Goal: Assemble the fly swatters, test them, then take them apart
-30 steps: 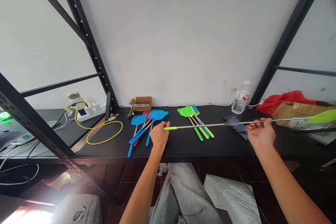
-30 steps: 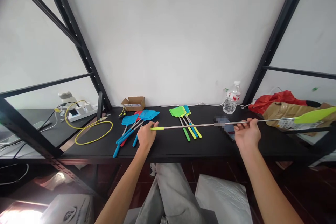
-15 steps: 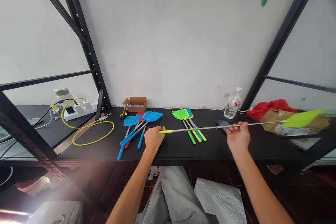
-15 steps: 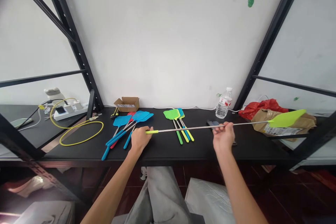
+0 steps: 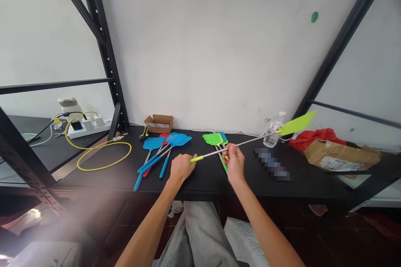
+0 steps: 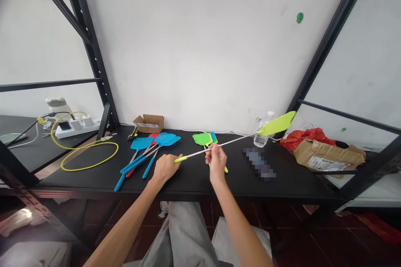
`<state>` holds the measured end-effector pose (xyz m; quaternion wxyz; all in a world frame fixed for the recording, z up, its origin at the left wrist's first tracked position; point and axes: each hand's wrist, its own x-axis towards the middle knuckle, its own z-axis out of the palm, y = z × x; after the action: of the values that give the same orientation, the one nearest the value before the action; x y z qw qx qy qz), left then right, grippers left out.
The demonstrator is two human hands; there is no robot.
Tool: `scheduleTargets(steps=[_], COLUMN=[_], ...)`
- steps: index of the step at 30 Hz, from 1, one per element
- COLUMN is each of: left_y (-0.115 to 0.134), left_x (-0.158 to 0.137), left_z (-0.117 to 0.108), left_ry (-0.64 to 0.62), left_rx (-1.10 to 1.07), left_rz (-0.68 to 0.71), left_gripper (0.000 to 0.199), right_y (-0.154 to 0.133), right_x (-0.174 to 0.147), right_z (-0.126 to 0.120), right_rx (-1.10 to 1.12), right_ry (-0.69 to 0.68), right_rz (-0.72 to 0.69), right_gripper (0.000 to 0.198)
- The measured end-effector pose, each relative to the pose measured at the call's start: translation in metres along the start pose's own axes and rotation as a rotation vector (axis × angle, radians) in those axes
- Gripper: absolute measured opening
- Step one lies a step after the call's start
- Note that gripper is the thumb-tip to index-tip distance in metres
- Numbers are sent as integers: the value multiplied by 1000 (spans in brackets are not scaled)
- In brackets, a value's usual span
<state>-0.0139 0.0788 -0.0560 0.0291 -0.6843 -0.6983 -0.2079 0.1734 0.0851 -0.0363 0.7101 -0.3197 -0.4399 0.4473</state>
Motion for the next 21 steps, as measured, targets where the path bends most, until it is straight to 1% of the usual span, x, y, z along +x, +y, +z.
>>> scheduleTargets(steps=[1, 2, 5, 7, 10, 12, 14, 16, 18, 21], left_y=[0, 0, -2, -2, -1, 1, 1, 0, -1, -2], left_x=[0, -1, -2, -2, -1, 0, 1, 1, 1, 1], left_z=[0, 0, -1, -1, -1, -1, 0, 0, 0, 0], left_ry=[-4, -5, 2, -6, -26, -41, -56, -60, -51, -42], left_rx=[-3, -6, -19, -29, -27, -21, -23, -36, -54, -76], left_rz=[4, 0, -26, -31, -45, -54, -59, -64, -68, -84], left_gripper=[59, 60, 61, 62, 63, 64, 64, 64, 64, 64], right_y=[6, 12, 25, 27, 24, 20, 13, 0, -20, -57], right_x=[-3, -7, -14, -13, -5, 1, 10, 22, 38, 67], right_z=[8, 15, 29, 27, 16, 10, 6, 6, 5, 2], right_rx=[-30, -41, -42, -62, -104, -120, -93, -4, 116, 184], right_ry=[-65, -98, -116, -142, -195, -200, -174, -118, -45, 30], right_rz=[16, 30, 43, 49, 73, 87, 93, 89, 64, -4], right_gripper=[43, 42, 42, 42, 43, 44, 46, 47, 45, 44])
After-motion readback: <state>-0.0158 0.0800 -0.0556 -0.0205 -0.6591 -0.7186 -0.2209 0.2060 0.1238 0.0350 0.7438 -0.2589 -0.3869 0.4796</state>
